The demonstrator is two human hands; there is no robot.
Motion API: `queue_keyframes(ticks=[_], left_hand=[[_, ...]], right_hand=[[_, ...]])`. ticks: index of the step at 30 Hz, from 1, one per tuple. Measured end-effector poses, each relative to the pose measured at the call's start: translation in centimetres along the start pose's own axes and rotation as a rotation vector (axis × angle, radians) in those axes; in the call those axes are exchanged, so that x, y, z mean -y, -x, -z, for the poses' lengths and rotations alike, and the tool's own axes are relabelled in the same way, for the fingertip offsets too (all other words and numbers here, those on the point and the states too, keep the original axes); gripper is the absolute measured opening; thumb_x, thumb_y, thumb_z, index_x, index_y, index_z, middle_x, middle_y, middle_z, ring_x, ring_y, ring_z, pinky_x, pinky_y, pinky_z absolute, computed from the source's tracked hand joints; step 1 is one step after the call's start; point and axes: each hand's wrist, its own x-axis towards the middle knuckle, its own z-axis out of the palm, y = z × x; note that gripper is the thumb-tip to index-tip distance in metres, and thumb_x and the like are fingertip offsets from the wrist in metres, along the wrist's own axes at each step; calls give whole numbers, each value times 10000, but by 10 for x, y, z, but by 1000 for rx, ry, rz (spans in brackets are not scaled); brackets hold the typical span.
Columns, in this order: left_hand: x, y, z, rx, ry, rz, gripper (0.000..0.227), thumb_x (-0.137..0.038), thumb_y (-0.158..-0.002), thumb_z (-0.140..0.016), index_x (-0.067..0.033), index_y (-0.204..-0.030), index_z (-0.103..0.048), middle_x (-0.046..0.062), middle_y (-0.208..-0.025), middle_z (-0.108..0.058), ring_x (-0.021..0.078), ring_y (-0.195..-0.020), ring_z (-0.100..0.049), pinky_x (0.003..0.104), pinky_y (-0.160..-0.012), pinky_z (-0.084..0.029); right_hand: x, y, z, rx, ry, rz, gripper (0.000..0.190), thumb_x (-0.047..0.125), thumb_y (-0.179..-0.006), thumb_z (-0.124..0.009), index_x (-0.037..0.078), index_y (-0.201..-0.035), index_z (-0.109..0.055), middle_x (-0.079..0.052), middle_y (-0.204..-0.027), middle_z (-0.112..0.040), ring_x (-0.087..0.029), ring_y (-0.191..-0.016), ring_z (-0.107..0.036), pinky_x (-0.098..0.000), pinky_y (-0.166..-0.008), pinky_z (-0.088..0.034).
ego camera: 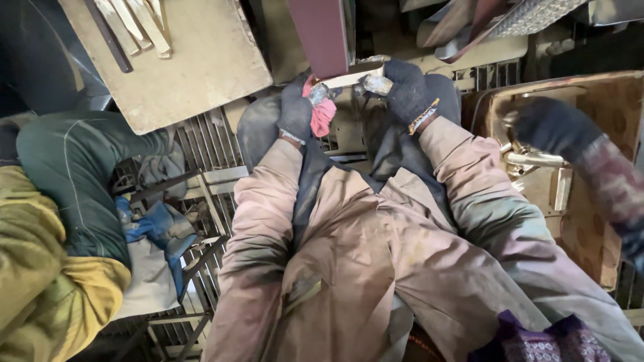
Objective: The person sits on the floor and uses a belt sander to smooth the surface of small wooden handles. They hold each handle with both hands, press it against the moving belt, and rotate it to sand different sides. Finished pieces are placed into a nearby wooden crate.
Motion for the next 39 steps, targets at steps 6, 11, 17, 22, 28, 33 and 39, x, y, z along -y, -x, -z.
queue_keyframes(ticks=[6,11,17,22,28,33,39], left_hand=[[-16,-45,30,-133,-381,-705,467,-31,-1031,-479,-138,-1485,-453,62,-1106,-618,139,-854,-566,243,-726,-489],[-18,-50,31,-215,-477,-790,488,7,-1013,-458,-77,-1492,-423,53,-1169,-628,143,-992,-627,230,-883,-540],[-7,-11,31,186,-337,-419,237,-158,-1120,-523,-110,-1351,-498,-7,-1019,-599,58,-793,-508,208,-714,-455],[-16,-23,42,-39,-526,-744,507,-3,-1038,-474,-130,-1522,-393,35,-1094,-559,123,-878,-522,245,-755,-481],[-18,-29,41,-33,-194,-575,502,-73,-973,-445,-302,-1420,-416,21,-1019,-555,140,-804,-505,271,-637,-462],[-3,5,5,62,-84,-328,391,-159,-1022,-486,-350,-1361,-442,7,-918,-477,127,-757,-465,258,-612,-406],[11,21,-1,95,-49,-328,515,-100,-969,-468,-389,-1396,-486,28,-871,-460,146,-742,-460,270,-577,-377]], right_hand=[[-6,-20,-5,-43,-211,-235,203,89,-1005,-725,-101,-1078,-727,-125,-969,-736,-166,-835,-710,-297,-739,-583],[-7,-23,-11,-78,-415,-308,255,88,-956,-709,-68,-1155,-686,-96,-994,-753,-186,-856,-743,-299,-735,-620],[3,-6,-5,51,-231,-84,343,95,-985,-709,-61,-1285,-651,-104,-1052,-747,-168,-932,-735,-271,-839,-599],[4,-16,-9,23,-71,-141,305,121,-990,-718,-76,-1220,-679,-119,-1018,-753,-148,-876,-708,-276,-791,-578],[1,-26,-18,-50,-323,-341,263,136,-959,-701,-55,-1139,-686,-113,-937,-739,-155,-779,-709,-308,-745,-611],[2,-14,-15,50,-197,-118,317,111,-988,-704,-92,-1229,-672,-118,-1030,-750,-155,-923,-729,-299,-835,-603],[-7,-14,-13,80,-131,-19,347,109,-1014,-703,-92,-1290,-640,-133,-1053,-757,-167,-973,-713,-303,-897,-578]])
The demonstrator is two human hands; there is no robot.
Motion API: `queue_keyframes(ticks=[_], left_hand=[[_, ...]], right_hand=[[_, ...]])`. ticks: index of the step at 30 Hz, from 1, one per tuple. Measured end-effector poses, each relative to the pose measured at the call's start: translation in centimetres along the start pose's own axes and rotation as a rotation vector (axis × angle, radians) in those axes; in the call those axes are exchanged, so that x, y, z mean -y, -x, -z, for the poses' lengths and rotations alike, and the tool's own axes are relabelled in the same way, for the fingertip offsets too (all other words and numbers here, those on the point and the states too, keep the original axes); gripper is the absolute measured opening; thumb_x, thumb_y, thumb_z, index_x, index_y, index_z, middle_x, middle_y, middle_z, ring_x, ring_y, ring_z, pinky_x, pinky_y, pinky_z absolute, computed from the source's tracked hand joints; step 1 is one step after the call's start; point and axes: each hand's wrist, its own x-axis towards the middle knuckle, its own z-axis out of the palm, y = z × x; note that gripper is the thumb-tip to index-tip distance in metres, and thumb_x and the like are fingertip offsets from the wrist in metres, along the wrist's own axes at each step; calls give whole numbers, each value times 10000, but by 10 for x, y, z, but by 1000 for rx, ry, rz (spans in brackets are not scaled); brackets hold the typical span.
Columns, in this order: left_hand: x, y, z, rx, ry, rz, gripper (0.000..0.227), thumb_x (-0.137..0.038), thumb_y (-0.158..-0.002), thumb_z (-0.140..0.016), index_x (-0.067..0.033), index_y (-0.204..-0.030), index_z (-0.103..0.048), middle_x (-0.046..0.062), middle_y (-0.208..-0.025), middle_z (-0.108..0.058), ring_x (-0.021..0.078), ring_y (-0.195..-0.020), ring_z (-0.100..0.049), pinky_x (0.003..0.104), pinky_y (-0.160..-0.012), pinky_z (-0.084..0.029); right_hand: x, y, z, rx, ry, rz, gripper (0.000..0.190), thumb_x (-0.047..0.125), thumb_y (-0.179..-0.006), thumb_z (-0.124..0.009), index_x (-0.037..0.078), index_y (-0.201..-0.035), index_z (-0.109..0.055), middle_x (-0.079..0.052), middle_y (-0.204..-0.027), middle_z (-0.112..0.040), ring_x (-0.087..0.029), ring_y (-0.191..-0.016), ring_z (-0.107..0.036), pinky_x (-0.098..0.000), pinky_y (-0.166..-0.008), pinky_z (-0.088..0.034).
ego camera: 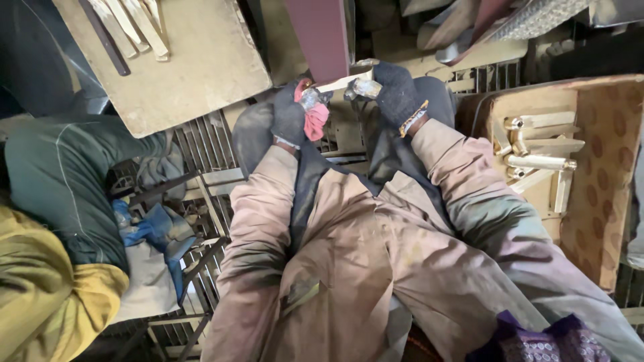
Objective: The person sits on the floor and uses a belt sander to smooth the surface of small wooden handles. They hold each handle with both hands, press it against the moving belt, and rotate it to sand different sides. Finished pieces are placed into a nearby wooden crate.
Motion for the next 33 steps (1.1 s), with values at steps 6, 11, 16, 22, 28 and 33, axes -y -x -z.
queue_keyframes(ticks=[6,11,16,22,28,33], left_hand=[[-10,-41,42,-157,-350,-319,478,-35,-1002,-466,-221,-1442,-490,55,-1029,-536,164,-795,-485,270,-628,-409],[-12,-11,-4,-152,65,176,323,-188,-995,-511,-334,-1280,-468,-2,-856,-480,106,-688,-466,245,-560,-398],[45,73,-116,-161,-262,-41,420,-116,-998,-495,-332,-1355,-534,12,-755,-483,113,-648,-473,229,-479,-387],[115,136,-202,-216,-702,-313,227,22,-1048,-610,18,-1274,-631,44,-834,-531,106,-657,-516,238,-528,-421],[133,145,-205,-189,-940,-522,200,40,-984,-606,43,-1184,-594,59,-919,-514,143,-769,-555,320,-605,-509],[131,145,-176,-215,-509,-147,173,-178,-1084,-483,-13,-1079,-530,83,-774,-434,214,-630,-483,313,-490,-343]], right_hand=[[-7,-16,-3,-81,-252,-251,333,133,-935,-699,-26,-1220,-634,-88,-969,-755,-174,-875,-746,-317,-774,-623],[2,-12,-7,-90,-165,-347,239,161,-972,-722,-39,-1104,-720,-93,-932,-762,-154,-783,-678,-324,-743,-615],[58,29,-5,42,488,98,278,267,-919,-815,33,-1068,-793,-120,-921,-742,-215,-805,-685,-374,-725,-541],[127,78,-6,138,848,366,409,351,-824,-842,80,-1129,-817,-121,-878,-717,-297,-823,-671,-388,-776,-495],[128,103,-15,212,219,161,454,235,-910,-785,8,-1293,-695,-100,-1237,-730,-226,-1221,-678,-346,-1115,-508],[116,113,-9,245,89,87,507,130,-895,-792,-34,-1349,-639,-90,-1266,-713,-196,-1210,-662,-339,-1086,-519]])
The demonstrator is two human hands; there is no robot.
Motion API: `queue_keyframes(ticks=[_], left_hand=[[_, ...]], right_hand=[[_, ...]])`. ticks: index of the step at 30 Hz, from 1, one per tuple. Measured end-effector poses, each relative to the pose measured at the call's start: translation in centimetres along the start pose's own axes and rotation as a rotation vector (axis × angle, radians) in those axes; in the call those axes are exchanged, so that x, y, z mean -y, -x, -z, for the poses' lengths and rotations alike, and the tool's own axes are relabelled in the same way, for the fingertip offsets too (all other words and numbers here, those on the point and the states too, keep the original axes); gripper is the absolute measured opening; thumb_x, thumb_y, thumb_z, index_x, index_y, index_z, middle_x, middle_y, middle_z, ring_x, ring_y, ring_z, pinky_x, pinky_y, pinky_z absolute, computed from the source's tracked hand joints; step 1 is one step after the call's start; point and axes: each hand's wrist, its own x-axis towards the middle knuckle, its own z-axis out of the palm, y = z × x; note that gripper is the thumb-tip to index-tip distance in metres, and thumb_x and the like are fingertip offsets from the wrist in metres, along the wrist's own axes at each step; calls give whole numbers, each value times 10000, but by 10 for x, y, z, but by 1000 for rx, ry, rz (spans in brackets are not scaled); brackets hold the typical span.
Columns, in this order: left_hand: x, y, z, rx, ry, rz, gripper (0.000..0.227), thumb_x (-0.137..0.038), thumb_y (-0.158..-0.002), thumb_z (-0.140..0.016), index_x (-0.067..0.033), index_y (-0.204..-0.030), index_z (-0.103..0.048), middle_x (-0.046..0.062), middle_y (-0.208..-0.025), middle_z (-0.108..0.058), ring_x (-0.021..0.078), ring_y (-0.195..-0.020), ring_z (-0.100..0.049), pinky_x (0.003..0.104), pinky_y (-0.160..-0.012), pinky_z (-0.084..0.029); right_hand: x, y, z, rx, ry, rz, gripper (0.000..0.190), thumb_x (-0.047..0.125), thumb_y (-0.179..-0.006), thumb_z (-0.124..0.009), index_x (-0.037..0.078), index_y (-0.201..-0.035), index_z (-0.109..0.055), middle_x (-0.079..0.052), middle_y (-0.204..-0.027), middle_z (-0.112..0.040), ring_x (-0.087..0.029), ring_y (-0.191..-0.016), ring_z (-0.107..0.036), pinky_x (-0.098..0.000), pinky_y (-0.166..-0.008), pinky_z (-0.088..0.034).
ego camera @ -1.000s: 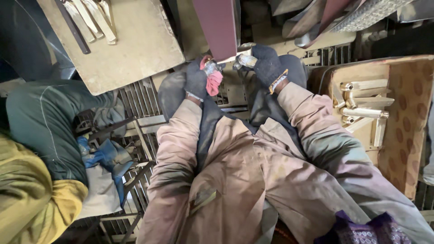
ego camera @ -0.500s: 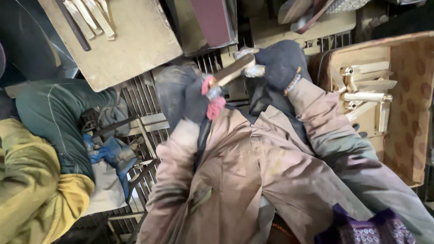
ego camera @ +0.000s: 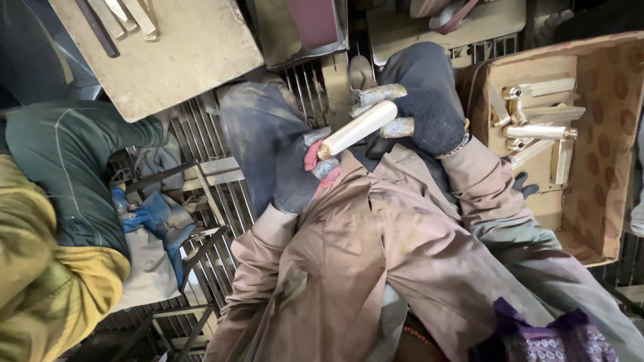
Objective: The person sits on the floor and uses a belt sander to smooth the surface of small wooden handles. They hold each handle with both hands, press it against the moving belt, and rotate it to sand different sides. Finished pieces are placed into a nearby wooden crate.
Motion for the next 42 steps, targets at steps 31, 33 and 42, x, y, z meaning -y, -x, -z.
queue_keyframes(ticks=[31,33,42], left_hand=[[-35,-180,198,83,256,-312,394,21,-1007,-510,-48,-1388,-583,54,-974,-626,140,-751,-581,284,-657,-517],[-23,-194,224,-87,40,-406,397,46,-1024,-491,27,-1411,-576,79,-1044,-620,163,-816,-570,295,-710,-509],[-20,-209,240,38,-236,-484,426,3,-1033,-454,-37,-1451,-524,68,-1177,-606,139,-1002,-597,268,-895,-509]], right_hand=[[-113,-114,3,-142,-145,-263,240,210,-950,-741,-6,-1052,-733,-70,-935,-739,-127,-812,-690,-300,-745,-576],[-110,-116,3,-127,145,-214,253,226,-1005,-727,-25,-994,-756,-85,-831,-704,-132,-722,-631,-299,-671,-507],[-109,-127,-10,-222,-76,-263,228,226,-956,-734,-2,-955,-721,-61,-800,-701,-123,-693,-619,-289,-660,-501]])
